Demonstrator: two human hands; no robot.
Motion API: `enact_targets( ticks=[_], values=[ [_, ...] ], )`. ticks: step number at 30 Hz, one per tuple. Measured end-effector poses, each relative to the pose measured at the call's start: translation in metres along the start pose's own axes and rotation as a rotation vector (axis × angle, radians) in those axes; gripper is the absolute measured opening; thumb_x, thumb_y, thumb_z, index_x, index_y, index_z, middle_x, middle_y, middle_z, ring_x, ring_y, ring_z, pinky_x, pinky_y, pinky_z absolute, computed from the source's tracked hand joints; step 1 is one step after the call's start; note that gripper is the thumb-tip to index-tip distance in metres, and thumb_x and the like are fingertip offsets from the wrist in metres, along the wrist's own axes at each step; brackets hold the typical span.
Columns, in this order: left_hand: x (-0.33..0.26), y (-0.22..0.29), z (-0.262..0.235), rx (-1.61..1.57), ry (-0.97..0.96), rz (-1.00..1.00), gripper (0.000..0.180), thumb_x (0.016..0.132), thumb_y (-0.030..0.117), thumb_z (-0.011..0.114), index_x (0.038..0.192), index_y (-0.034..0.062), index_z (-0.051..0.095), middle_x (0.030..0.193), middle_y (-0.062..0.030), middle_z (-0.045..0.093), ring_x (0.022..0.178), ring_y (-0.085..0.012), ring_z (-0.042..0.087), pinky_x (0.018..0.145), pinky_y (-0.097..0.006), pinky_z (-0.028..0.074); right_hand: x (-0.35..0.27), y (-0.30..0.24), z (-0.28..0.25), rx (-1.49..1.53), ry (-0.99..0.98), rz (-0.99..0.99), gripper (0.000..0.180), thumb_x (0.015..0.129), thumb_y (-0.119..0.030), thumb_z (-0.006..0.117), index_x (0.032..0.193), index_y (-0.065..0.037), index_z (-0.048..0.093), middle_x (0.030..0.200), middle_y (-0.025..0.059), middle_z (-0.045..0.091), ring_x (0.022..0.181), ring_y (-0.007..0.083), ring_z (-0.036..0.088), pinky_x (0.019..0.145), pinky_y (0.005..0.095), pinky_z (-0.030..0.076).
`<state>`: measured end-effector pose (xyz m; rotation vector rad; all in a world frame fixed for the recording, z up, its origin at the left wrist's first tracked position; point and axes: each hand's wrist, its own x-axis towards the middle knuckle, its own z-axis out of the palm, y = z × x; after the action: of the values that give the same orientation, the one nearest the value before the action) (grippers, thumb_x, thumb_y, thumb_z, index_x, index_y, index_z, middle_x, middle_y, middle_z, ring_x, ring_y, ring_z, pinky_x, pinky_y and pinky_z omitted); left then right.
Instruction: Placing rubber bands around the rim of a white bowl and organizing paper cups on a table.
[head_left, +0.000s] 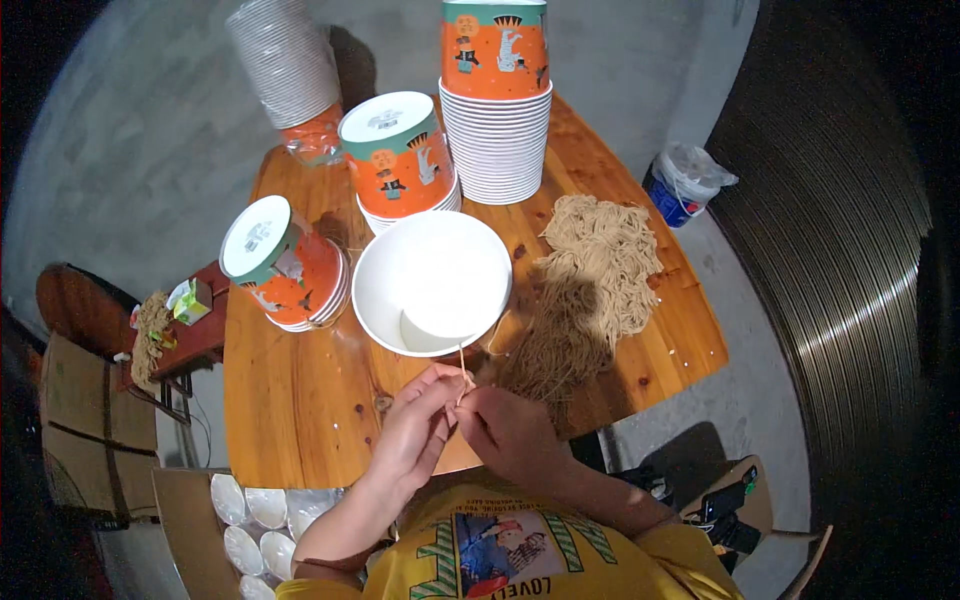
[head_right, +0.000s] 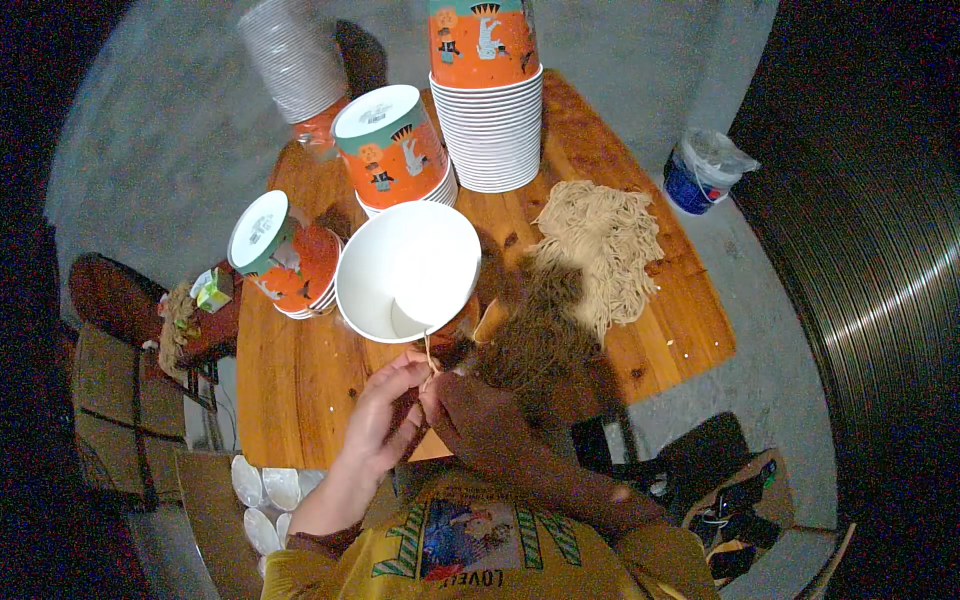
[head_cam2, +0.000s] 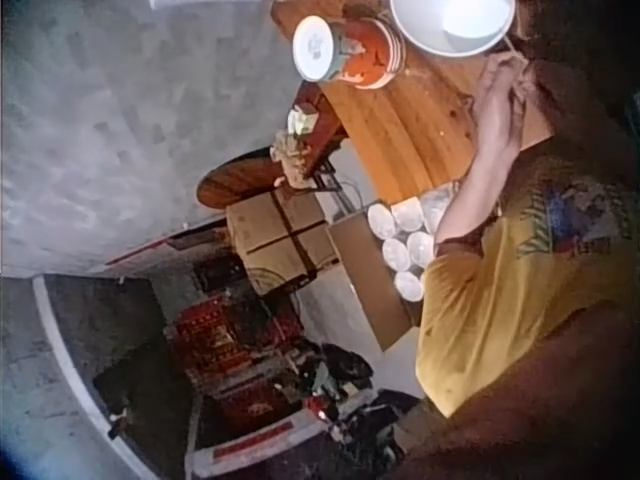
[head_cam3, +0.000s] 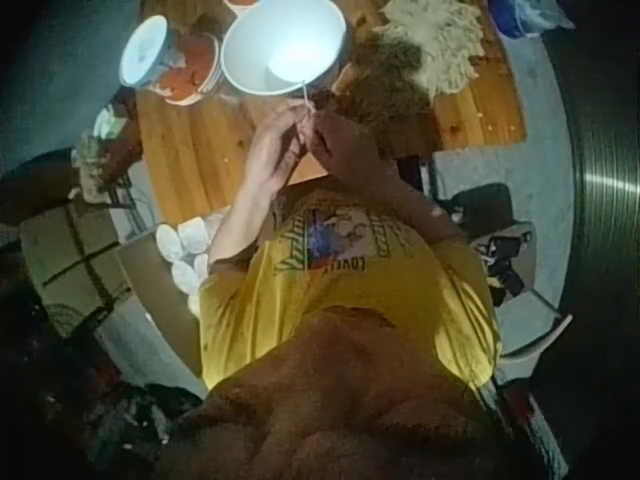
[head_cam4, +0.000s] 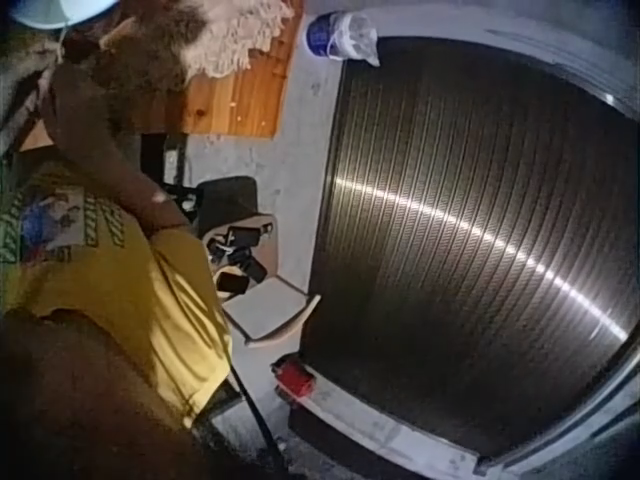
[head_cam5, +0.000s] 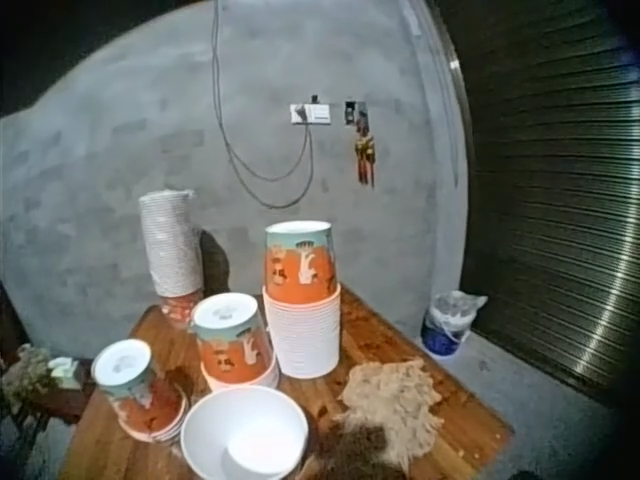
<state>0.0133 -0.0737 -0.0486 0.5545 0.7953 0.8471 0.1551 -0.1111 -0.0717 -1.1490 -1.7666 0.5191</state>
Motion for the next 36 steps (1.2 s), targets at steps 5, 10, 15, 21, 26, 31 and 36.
enact_targets(
  ticks=[5,10,15,21,26,31,36],
  values=[
    [0.004,0.002,0.000,-0.001,-0.018,-0.041,0.010,0.087,0.007,0.054,0.096,0.0045,0.057,0.085,-0.0001,0.060,0.076,-0.0076,0.054,0.071,-0.020,0.043,-0.002,0.006,0.001,-0.039,-0.006,-0.015,0.008,0.086,-0.009,0.058,0.087,-0.003,0.052,0.077,0.0151,0.057,0.068,0.0340,0.060,0.059,0.0404,0.048],
    [0.004,0.005,0.005,0.004,0.014,-0.058,0.009,0.085,0.007,0.055,0.093,0.0049,0.058,0.084,0.0006,0.059,0.077,-0.0074,0.054,0.073,-0.021,0.042,-0.002,0.005,0.000,-0.055,-0.028,-0.006,0.008,0.086,-0.008,0.058,0.088,-0.003,0.052,0.077,0.0148,0.057,0.068,0.0336,0.059,0.059,0.0408,0.048],
    [0.001,0.011,0.019,0.065,0.117,-0.047,0.005,0.082,0.006,0.055,0.086,0.0055,0.057,0.079,0.0015,0.057,0.074,-0.0078,0.051,0.071,-0.022,0.040,-0.003,0.006,0.002,-0.122,-0.007,-0.046,0.007,0.085,-0.007,0.058,0.087,-0.004,0.052,0.078,0.0150,0.057,0.069,0.0337,0.060,0.060,0.0408,0.049],
    [0.007,0.011,0.019,-0.051,0.115,-0.028,0.006,0.081,0.004,0.054,0.075,0.0056,0.054,0.075,-0.0011,0.055,0.069,-0.0107,0.050,0.071,-0.024,0.042,0.001,0.008,0.003,-0.133,0.047,-0.105,0.006,0.085,-0.007,0.058,0.086,-0.004,0.053,0.077,0.0149,0.057,0.070,0.0329,0.060,0.060,0.0405,0.049],
    [0.019,0.012,0.012,-0.188,0.163,-0.020,0.004,0.083,0.004,0.055,0.079,0.0024,0.055,0.076,-0.0038,0.057,0.073,-0.0147,0.057,0.080,-0.029,0.049,0.008,-0.008,-0.001,-0.299,-0.158,-0.026,0.006,0.085,-0.009,0.058,0.085,-0.004,0.054,0.075,0.0133,0.057,0.068,0.0315,0.060,0.059,0.0395,0.050],
    [0.027,0.015,-0.003,-0.235,0.143,-0.052,0.012,0.086,0.009,0.060,0.093,-0.0007,0.058,0.081,-0.0067,0.061,0.077,-0.0175,0.061,0.072,-0.028,0.052,-0.007,0.012,0.009,-0.204,-0.133,-0.155,0.010,0.085,-0.014,0.058,0.085,-0.003,0.055,0.072,0.0126,0.057,0.065,0.0310,0.060,0.058,0.0381,0.050],
    [0.027,0.019,-0.004,-0.182,0.103,-0.028,0.013,0.086,0.009,0.060,0.094,-0.0010,0.059,0.082,-0.0083,0.062,0.075,-0.0178,0.061,0.070,-0.028,0.053,0.007,-0.003,0.009,-0.266,-0.256,0.053,0.015,0.084,-0.017,0.059,0.086,-0.003,0.054,0.082,0.0121,0.059,0.073,0.0285,0.061,0.062,0.0367,0.050]
  ],
)
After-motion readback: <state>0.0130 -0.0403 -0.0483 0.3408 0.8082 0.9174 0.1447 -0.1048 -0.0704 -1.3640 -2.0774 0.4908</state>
